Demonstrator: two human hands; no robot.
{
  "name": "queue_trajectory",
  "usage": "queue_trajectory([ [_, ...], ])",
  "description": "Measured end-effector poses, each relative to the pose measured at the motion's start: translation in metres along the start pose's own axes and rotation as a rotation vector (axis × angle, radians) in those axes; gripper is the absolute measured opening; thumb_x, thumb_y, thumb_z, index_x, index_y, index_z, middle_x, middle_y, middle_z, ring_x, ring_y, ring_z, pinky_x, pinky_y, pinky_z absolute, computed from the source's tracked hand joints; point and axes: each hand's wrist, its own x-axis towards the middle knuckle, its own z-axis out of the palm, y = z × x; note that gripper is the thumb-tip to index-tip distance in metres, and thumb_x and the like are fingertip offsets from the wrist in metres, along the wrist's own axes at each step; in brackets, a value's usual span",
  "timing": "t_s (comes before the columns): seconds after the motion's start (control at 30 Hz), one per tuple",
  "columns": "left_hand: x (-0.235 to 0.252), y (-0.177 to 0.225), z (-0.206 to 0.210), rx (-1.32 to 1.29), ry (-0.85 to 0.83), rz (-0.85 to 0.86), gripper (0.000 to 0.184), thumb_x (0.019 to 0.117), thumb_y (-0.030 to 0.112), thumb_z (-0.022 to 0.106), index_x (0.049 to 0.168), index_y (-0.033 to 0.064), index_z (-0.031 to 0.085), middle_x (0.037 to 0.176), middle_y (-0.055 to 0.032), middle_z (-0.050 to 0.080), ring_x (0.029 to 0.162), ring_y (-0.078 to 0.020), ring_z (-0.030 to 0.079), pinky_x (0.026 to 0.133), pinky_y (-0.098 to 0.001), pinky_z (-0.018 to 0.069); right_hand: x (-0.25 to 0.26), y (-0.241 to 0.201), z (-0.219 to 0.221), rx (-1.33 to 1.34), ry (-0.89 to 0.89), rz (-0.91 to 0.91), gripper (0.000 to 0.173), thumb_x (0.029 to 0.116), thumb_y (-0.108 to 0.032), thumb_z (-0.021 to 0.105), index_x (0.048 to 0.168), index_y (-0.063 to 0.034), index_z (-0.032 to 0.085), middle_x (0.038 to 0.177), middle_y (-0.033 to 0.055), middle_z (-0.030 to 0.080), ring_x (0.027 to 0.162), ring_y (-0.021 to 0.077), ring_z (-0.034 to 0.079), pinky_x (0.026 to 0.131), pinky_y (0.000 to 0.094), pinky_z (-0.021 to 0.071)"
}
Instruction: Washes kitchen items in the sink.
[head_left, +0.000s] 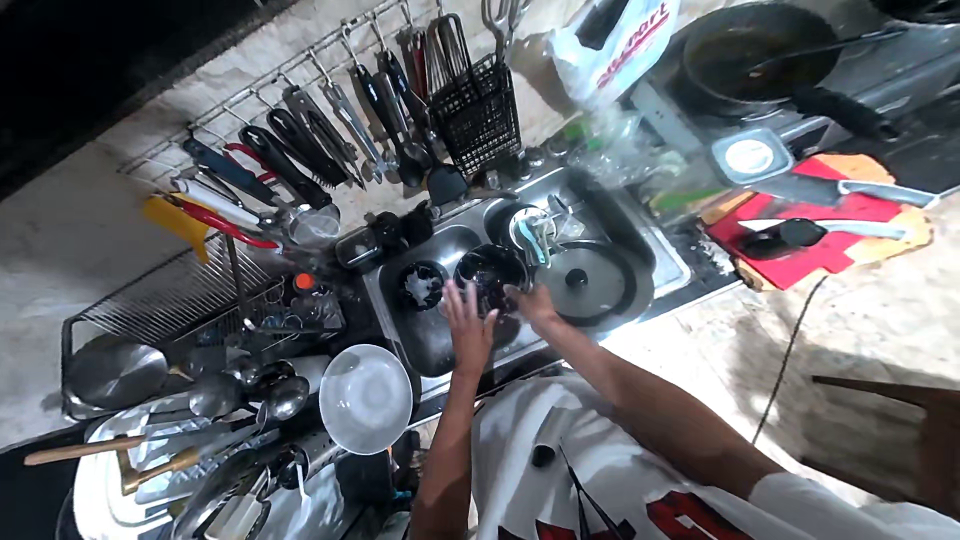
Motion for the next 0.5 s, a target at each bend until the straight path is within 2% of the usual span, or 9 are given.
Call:
queue_trajectory([
  [0.03,-0.002,-0.002,-0.001,-0.172,0.067,-0.134,0.090,0.0936,0.042,0.071,0.161,0.0027,0.026,0.171,-0.0232,0.006,0.158,-0.0385,0.013,0.127,-0.0533,0.0241,0.004,0.005,-0.003,-0.041,-0.044,0.025,0.046,0.0947,-0.036,0.075,0.120,0.0016,0.066,0.113,0.0223,0.070,0.100,0.0327,0.070,0.090,0.0528,0.0587],
  [0.07,0.000,-0.002,-0.001,-0.380,0.094,-0.279,0.101,0.0900,0.031,0.076,0.164,0.0040,0.013,0.171,-0.0203,0.004,0.157,-0.0333,0.016,0.124,-0.0481,0.0309,0.006,0.007,-0.005,-0.074,-0.090,0.047,0.051,0.0917,-0.038,0.078,0.122,0.0016,0.066,0.115,0.0223,0.069,0.103,0.0328,0.070,0.092,0.0529,0.0584],
  [0.1,0.000,-0.003,0.000,-0.599,0.074,-0.425,0.105,0.0907,0.024,0.076,0.165,0.0099,0.004,0.171,-0.0169,0.008,0.155,-0.0284,0.024,0.121,-0.0457,0.0364,0.006,0.008,-0.006,-0.112,-0.127,0.066,0.055,0.0881,-0.038,0.081,0.122,0.0019,0.066,0.116,0.0223,0.069,0.106,0.0332,0.069,0.094,0.0536,0.0564],
  [0.13,0.000,-0.005,0.003,-0.792,0.033,-0.564,0.098,0.0950,0.022,0.071,0.166,0.0152,0.003,0.170,-0.0152,0.016,0.152,-0.0263,0.031,0.118,-0.0461,0.0396,0.007,0.010,-0.007,-0.163,-0.173,0.086,0.059,0.0857,-0.040,0.083,0.124,0.0019,0.065,0.120,0.0224,0.068,0.110,0.0335,0.067,0.097,0.0540,0.0545],
  [0.2,-0.003,-0.009,0.006,-0.966,-0.041,-0.771,0.071,0.1076,0.037,0.051,0.164,0.0124,0.016,0.167,-0.0161,0.027,0.149,-0.0264,0.036,0.118,-0.0502,0.0373,0.008,0.011,-0.007,-0.263,-0.245,0.106,0.068,0.0840,-0.042,0.084,0.129,0.0036,0.061,0.127,0.0245,0.064,0.119,0.0358,0.062,0.103,0.0559,0.0502],
  [0.23,-0.005,-0.010,0.007,-0.934,-0.063,-0.811,0.066,0.1104,0.043,0.039,0.163,0.0077,0.021,0.166,-0.0179,0.028,0.150,-0.0264,0.034,0.120,-0.0498,0.0336,0.011,0.013,-0.007,-0.312,-0.260,0.085,0.068,0.0847,-0.044,0.083,0.127,0.0041,0.062,0.125,0.0252,0.065,0.118,0.0367,0.063,0.103,0.0567,0.0500],
  [0.3,-0.007,-0.012,0.003,-0.787,-0.075,-0.792,0.064,0.1125,0.043,0.026,0.158,-0.0012,0.029,0.161,-0.0233,0.034,0.149,-0.0279,0.036,0.122,-0.0456,0.0304,0.018,0.012,-0.008,-0.432,-0.257,-0.007,0.062,0.0895,-0.049,0.077,0.118,0.0044,0.066,0.117,0.0258,0.068,0.113,0.0394,0.065,0.100,0.0599,0.0499],
  [0.4,-0.007,-0.010,-0.015,-0.620,-0.127,-0.746,0.063,0.1127,0.043,0.024,0.153,-0.0025,0.040,0.153,-0.0245,0.047,0.143,-0.0285,0.045,0.120,-0.0452,0.0352,0.024,0.001,-0.010,-0.557,-0.195,-0.178,0.052,0.0955,-0.049,0.069,0.112,-0.0002,0.070,0.108,0.0247,0.070,0.107,0.0420,0.067,0.097,0.0646,0.0505],
  [0.5,-0.003,-0.008,-0.032,-0.479,-0.240,-0.669,0.065,0.1114,0.049,0.025,0.152,0.0018,0.044,0.143,-0.0234,0.057,0.133,-0.0292,0.056,0.112,-0.0483,0.0436,0.025,-0.004,-0.008,-0.717,-0.108,-0.440,0.044,0.1032,-0.041,0.061,0.131,-0.0073,0.065,0.112,0.0243,0.071,0.106,0.0439,0.069,0.094,0.0645,0.0538],
])
